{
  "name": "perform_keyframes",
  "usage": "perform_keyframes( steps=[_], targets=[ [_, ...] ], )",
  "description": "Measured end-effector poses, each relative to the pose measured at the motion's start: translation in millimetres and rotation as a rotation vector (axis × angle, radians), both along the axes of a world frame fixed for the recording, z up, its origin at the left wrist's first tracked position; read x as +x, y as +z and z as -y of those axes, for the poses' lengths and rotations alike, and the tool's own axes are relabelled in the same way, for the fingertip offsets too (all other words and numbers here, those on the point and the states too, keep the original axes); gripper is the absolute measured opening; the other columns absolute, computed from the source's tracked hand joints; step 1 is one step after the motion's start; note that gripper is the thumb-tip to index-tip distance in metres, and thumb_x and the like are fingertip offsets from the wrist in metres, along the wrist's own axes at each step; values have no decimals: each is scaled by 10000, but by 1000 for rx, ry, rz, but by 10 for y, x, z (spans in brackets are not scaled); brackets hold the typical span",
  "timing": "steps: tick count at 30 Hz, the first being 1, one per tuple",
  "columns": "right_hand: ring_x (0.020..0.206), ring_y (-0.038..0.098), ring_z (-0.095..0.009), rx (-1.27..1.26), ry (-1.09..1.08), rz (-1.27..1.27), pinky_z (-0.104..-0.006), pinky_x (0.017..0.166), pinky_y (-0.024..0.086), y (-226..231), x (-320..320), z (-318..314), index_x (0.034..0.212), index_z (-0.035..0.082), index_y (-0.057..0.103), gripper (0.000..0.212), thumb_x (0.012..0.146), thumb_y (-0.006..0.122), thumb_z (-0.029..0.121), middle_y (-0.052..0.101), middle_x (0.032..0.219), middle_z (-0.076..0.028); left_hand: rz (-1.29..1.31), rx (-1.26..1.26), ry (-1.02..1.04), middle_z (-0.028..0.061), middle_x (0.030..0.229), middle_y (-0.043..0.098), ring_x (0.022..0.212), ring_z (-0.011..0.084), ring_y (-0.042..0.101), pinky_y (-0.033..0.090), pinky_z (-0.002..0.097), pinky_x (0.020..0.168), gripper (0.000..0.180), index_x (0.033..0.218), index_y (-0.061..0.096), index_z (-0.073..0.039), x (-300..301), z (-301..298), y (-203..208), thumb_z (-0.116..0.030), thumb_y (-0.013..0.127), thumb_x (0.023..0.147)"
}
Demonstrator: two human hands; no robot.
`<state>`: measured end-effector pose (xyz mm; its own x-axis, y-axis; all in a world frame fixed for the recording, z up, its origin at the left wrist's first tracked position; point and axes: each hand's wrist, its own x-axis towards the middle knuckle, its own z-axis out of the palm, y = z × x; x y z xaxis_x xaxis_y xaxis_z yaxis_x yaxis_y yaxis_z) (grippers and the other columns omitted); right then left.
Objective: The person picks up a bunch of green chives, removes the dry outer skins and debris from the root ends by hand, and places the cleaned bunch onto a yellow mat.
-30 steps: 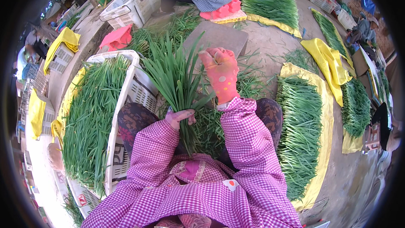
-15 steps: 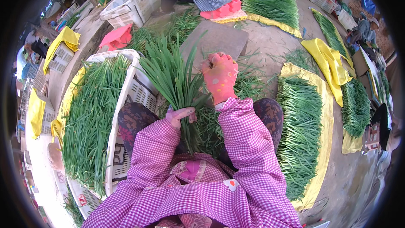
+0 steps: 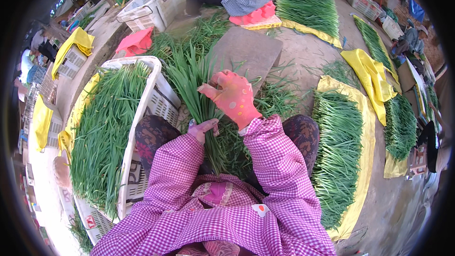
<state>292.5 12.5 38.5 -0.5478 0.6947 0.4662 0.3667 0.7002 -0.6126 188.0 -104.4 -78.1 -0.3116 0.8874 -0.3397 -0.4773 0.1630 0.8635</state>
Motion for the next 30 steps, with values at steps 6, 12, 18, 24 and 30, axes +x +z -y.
perform_keyframes(
  steps=[6, 12, 18, 24, 30],
  targets=[
    [712, 579, -325, 153, -85, 80, -406, 633, 450, -149, -110, 19, 779, 90, 633, 193, 743, 649, 279, 584, 746, -101, -86, -77, 14, 86, 641, 578, 523, 182, 543, 451, 294, 498, 250, 966, 592, 62, 42, -61, -16, -129, 649, 815],
    [688, 592, -211, -201, -74, -175, -330, 619, 455, -200, 45, -145, 813, 58, 632, 167, 798, 624, 224, 595, 749, -69, -26, -162, 45, 69, 631, 583, 507, 160, 534, 450, 281, 472, 243, 1006, 593, 25, 5, -98, -10, -92, 647, 800],
    [658, 536, -109, -359, -53, -425, -248, 608, 434, -73, 218, -311, 857, 37, 633, 135, 767, 678, 127, 570, 707, -50, -54, -139, 78, 70, 626, 590, 493, 160, 544, 452, 284, 462, 220, 906, 580, 21, 14, -119, -130, -92, 687, 751],
    [882, 573, -252, 210, 46, -173, -348, 770, 456, 104, 11, -9, 960, 109, 628, 277, 689, 686, 105, 627, 960, -58, -104, -195, 40, 77, 622, 586, 487, 155, 543, 445, 282, 431, 252, 913, 545, 20, 8, -154, -314, -64, 696, 729],
    [1001, 523, -271, 406, 27, 27, -433, 862, 395, -39, -93, 51, 919, 137, 635, 268, 663, 695, 187, 609, 1025, -22, -137, -269, 104, 72, 644, 589, 492, 151, 545, 436, 273, 412, 273, 953, 539, -9, 200, -79, 120, -26, 690, 725]
  ],
)
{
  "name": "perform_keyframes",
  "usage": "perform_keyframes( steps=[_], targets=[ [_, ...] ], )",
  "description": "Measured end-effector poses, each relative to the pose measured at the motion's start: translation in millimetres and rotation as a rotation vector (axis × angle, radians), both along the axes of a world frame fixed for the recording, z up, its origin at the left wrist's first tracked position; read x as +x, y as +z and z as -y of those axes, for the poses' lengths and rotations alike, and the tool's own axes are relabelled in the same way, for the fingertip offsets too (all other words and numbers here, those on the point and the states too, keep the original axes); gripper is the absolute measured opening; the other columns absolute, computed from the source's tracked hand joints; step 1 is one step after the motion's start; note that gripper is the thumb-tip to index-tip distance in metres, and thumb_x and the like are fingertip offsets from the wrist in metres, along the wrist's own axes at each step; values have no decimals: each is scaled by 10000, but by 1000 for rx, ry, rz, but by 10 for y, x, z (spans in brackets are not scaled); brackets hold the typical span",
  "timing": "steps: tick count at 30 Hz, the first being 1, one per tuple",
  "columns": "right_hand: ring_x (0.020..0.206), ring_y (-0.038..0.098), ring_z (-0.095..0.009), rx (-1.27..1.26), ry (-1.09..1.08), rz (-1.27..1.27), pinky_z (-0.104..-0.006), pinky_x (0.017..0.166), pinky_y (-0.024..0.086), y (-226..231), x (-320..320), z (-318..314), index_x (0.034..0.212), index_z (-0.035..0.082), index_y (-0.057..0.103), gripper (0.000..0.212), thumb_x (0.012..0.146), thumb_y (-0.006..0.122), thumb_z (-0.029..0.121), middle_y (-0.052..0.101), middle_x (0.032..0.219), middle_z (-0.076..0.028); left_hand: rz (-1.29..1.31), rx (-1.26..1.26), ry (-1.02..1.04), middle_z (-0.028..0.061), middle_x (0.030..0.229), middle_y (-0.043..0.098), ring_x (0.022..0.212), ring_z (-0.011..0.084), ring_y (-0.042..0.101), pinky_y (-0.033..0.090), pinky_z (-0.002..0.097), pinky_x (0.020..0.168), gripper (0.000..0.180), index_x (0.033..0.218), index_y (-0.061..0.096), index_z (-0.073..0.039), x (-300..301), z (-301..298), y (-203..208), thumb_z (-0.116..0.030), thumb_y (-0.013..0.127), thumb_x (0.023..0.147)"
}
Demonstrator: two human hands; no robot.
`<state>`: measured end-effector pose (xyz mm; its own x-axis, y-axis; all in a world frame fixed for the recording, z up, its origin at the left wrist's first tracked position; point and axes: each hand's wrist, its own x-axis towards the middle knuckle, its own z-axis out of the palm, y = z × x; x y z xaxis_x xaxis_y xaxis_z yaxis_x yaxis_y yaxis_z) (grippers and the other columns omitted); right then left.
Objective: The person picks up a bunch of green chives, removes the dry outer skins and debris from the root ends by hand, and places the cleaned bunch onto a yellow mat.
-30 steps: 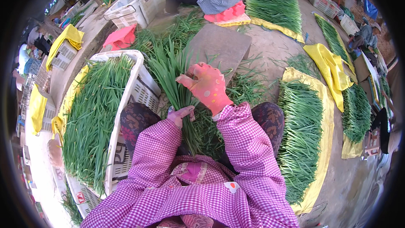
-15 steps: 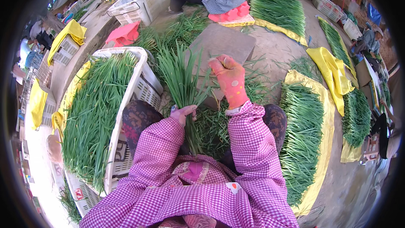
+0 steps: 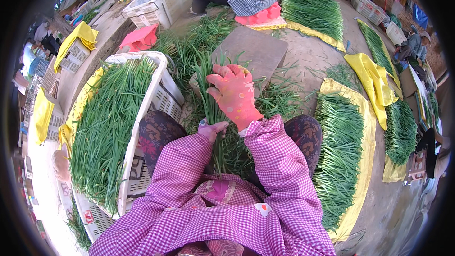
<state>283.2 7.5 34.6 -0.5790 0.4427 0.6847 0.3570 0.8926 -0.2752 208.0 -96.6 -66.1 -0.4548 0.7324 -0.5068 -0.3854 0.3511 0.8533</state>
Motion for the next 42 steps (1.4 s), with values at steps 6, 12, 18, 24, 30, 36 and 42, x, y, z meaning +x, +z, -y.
perform_keyframes(
  steps=[6, 12, 18, 24, 30, 36, 42],
  targets=[
    [950, 535, -244, -73, 21, -14, -378, 830, 413, -49, 18, -31, 836, 114, 646, 153, 686, 674, 123, 607, 913, -32, 17, 75, 24, 71, 630, 583, 509, 158, 558, 448, 277, 424, 243, 921, 542, -6, -10, 25, 5, -27, 691, 730],
    [844, 552, -181, -893, 98, -690, -275, 799, 433, -38, 132, -221, 905, 24, 641, 166, 741, 636, -2, 611, 891, -46, 173, 111, 17, 79, 635, 589, 510, 170, 561, 472, 292, 444, 184, 866, 567, -6, -202, -51, -396, -43, 695, 739],
    [846, 602, -230, -543, 88, -265, -318, 768, 465, -27, 141, -124, 991, 97, 638, 228, 768, 650, 138, 629, 938, -80, 117, 94, 45, 82, 639, 591, 522, 172, 568, 482, 297, 458, 192, 878, 562, -4, -171, -35, -248, -49, 692, 743],
    [844, 604, -305, -188, 4, 137, -430, 746, 468, -122, 20, 19, 936, 110, 640, 262, 767, 638, 310, 623, 881, -89, 97, 120, 44, 86, 627, 590, 501, 181, 564, 477, 298, 451, 237, 905, 540, 7, -145, -19, -242, -51, 696, 737],
    [755, 605, -195, -932, 259, -358, -302, 695, 473, -335, -10, -14, 865, 61, 653, 103, 777, 651, 114, 643, 816, -68, 45, 88, 77, 87, 618, 591, 500, 185, 559, 453, 292, 460, 227, 887, 538, 39, -174, -69, -198, -50, 688, 742],
    [789, 582, -122, -1355, 339, -756, -236, 727, 464, -238, 57, -66, 932, 2, 632, 121, 819, 601, 31, 627, 834, -24, 75, 207, 85, 65, 616, 587, 507, 168, 548, 444, 290, 493, 148, 814, 601, 19, -257, -58, -283, -109, 662, 770],
    [899, 587, -138, -1196, 355, -388, -255, 805, 458, -93, 211, -170, 1102, -21, 572, 304, 816, 623, 70, 627, 1007, -81, 63, 106, 176, 39, 673, 578, 581, 173, 559, 470, 303, 546, 178, 824, 635, 2, -330, -59, -135, -171, 652, 787]
  ],
)
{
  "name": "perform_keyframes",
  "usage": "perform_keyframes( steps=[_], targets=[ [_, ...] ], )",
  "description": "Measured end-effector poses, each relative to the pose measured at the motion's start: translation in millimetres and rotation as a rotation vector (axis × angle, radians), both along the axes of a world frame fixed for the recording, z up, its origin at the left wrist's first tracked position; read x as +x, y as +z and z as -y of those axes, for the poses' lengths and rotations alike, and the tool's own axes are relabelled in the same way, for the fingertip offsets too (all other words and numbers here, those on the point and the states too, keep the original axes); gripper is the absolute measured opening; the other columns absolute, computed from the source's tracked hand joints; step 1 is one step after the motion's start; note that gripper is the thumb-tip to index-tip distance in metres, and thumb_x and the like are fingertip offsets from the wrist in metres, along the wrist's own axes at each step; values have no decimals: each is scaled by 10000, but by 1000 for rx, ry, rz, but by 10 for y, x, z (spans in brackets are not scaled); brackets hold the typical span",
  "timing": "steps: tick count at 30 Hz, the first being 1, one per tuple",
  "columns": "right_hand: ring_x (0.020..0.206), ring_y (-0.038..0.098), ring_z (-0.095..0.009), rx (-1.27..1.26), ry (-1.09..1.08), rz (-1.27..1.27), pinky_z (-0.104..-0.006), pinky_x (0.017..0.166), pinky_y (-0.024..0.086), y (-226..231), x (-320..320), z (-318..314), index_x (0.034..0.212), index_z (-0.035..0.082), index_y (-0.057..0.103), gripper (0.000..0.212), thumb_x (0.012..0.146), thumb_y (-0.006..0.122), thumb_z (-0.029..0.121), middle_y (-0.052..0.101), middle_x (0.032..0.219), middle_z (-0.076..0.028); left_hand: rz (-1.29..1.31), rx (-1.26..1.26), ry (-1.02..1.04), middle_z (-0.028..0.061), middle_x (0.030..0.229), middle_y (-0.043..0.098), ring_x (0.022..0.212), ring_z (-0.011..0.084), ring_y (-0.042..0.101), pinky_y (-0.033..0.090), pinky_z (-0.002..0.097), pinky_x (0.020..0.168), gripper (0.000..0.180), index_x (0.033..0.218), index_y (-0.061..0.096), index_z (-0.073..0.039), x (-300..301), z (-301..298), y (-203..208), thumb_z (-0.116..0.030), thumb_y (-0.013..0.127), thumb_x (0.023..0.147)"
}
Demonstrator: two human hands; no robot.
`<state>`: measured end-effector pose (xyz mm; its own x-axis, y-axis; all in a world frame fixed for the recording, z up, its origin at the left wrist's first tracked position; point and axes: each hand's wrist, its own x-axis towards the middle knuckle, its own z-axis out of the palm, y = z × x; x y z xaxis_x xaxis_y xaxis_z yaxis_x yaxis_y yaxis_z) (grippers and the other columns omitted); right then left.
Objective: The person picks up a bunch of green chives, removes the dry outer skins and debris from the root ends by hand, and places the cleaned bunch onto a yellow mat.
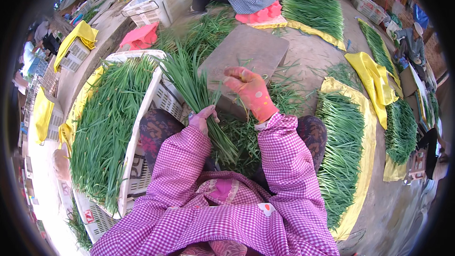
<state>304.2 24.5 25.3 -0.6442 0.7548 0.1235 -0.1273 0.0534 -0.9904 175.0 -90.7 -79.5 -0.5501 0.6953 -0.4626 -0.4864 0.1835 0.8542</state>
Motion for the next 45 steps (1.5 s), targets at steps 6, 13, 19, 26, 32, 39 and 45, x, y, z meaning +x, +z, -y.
perform_keyframes(
  steps=[6, 13, 19, 26, 32, 39, 45],
  targets=[
    [1113, 519, -307, 706, 353, 673, -385, 911, 431, -137, -171, 389, 1372, 17, 264, 852, 721, 699, 352, 479, 1275, -197, 137, 307, 402, 89, 833, 608, 718, 211, 591, 504, 356, 606, 182, 893, 635, -3, -173, -199, 543, -139, 666, 777],
    [1070, 536, -341, 915, 109, 956, -397, 869, 462, -467, -421, 633, 1401, 30, 152, 923, 705, 698, 293, 417, 1318, -199, 300, 423, 358, 64, 843, 597, 784, 214, 574, 486, 360, 732, 149, 887, 604, -40, -346, -247, 239, -146, 650, 792],
    [979, 588, -357, 433, 104, 926, -406, 815, 474, -605, -410, 507, 1378, 95, 269, 789, 723, 667, 283, 584, 1106, -205, 400, 653, 193, 96, 878, 603, 842, 249, 588, 491, 393, 783, 215, 1013, 549, -32, -265, -205, 44, -94, 605, 814],
    [868, 623, -301, 356, 157, 722, -377, 775, 473, -531, -234, 287, 1180, -25, 471, 615, 696, 700, 278, 632, 933, -205, 226, 487, 154, 74, 993, 607, 905, 213, 601, 507, 372, 786, 420, 1156, 502, -44, -141, -142, 490, -34, 674, 773],
    [743, 600, -153, -186, 529, 373, -294, 679, 478, -397, -152, 272, 1081, -35, 536, 429, 705, 692, 100, 625, 806, -91, 310, 633, -121, 139, 1057, 600, 942, 258, 597, 506, 380, 818, 411, 1196, 497, -11, -280, -88, 401, -62, 624, 808],
    [783, 621, -176, -422, 841, 387, -307, 707, 498, -395, -82, 389, 1030, -20, 566, 378, 726, 716, 146, 647, 887, -107, 429, 890, -397, 181, 1045, 576, 915, 318, 600, 469, 460, 878, 629, 1340, 304, 16, -301, 4, 674, -132, 574, 791],
    [953, 593, -290, 395, 739, 768, -373, 841, 446, -317, -97, 274, 1144, 5, 553, 578, 773, 649, 437, 633, 985, -167, 321, 644, -244, 92, 724, 590, 671, 221, 597, 518, 370, 684, 467, 1207, 464, 13, -273, 47, 595, -92, 616, 778]
  ],
)
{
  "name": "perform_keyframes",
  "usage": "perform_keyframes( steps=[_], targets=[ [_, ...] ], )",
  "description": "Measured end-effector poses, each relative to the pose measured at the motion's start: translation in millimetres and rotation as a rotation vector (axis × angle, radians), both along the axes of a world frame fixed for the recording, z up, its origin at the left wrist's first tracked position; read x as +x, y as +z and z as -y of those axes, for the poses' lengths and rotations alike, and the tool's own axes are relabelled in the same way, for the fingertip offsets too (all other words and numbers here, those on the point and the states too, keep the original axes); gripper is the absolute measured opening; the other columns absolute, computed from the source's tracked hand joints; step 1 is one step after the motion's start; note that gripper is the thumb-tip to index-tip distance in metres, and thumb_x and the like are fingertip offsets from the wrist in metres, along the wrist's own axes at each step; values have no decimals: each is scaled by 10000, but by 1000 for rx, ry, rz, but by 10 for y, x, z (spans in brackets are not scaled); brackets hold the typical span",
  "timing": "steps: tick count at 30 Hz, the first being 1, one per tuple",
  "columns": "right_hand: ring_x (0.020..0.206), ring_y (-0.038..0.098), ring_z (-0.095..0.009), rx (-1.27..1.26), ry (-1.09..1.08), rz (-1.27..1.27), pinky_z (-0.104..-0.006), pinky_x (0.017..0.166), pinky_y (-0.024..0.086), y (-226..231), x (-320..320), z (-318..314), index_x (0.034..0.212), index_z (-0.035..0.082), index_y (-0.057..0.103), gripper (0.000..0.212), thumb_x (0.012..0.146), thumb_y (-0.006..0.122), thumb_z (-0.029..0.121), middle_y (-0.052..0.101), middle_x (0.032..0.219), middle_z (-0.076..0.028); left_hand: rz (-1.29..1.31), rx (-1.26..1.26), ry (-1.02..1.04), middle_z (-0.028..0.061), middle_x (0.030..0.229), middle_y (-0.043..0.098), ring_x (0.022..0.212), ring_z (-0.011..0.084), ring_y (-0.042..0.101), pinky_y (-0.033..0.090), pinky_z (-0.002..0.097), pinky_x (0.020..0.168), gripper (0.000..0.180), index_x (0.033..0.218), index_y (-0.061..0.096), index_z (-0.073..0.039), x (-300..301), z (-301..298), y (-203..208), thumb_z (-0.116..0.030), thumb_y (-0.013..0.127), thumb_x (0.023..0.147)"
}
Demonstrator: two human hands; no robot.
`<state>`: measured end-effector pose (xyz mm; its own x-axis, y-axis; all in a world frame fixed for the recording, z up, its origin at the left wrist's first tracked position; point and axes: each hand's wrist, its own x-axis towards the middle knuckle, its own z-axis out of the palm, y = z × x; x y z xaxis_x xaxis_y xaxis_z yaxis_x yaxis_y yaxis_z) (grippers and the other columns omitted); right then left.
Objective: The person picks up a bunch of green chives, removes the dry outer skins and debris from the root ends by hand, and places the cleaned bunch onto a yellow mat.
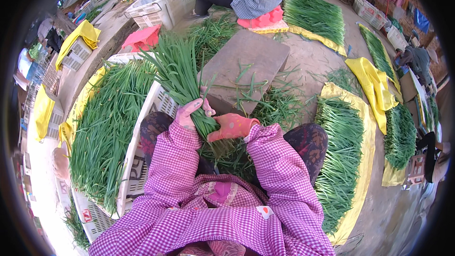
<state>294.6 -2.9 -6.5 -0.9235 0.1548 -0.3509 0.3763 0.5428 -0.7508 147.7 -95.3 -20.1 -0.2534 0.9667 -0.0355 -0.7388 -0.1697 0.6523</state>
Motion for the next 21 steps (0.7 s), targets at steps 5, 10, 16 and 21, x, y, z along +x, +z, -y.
perform_keyframes(
  steps=[5, 10, 16, 21],
  targets=[
    [792, 622, -244, 197, -238, -225, -324, 716, 484, 101, 145, -249, 1102, 14, 583, 415, 839, 599, 334, 640, 878, -155, -50, -126, 85, 71, 691, 576, 625, 200, 567, 494, 351, 577, 322, 1064, 554, -26, 75, -73, -82, -68, 643, 757],
    [730, 628, -269, -65, -769, -468, -327, 666, 485, -24, 88, -364, 971, 34, 635, 344, 808, 595, 333, 646, 798, -135, -196, -159, 28, 82, 682, 567, 581, 198, 560, 495, 337, 582, 366, 1071, 531, -13, 132, -140, -213, -137, 657, 750],
    [597, 595, -176, -21, -782, -570, -306, 578, 461, -87, -12, -286, 922, 23, 625, 240, 808, 601, 233, 612, 685, -88, -247, -194, -6, 82, 653, 558, 552, 193, 549, 488, 331, 574, 344, 1048, 545, -6, 170, -158, -280, -155, 649, 756],
    [534, 566, -150, -567, -1039, -666, -269, 525, 455, -102, -74, -282, 884, -28, 596, 191, 815, 630, 146, 586, 647, -54, -298, -277, -7, 76, 634, 553, 537, 187, 540, 488, 332, 564, 326, 1032, 561, 3, 190, -176, -264, -155, 645, 759]
  ],
)
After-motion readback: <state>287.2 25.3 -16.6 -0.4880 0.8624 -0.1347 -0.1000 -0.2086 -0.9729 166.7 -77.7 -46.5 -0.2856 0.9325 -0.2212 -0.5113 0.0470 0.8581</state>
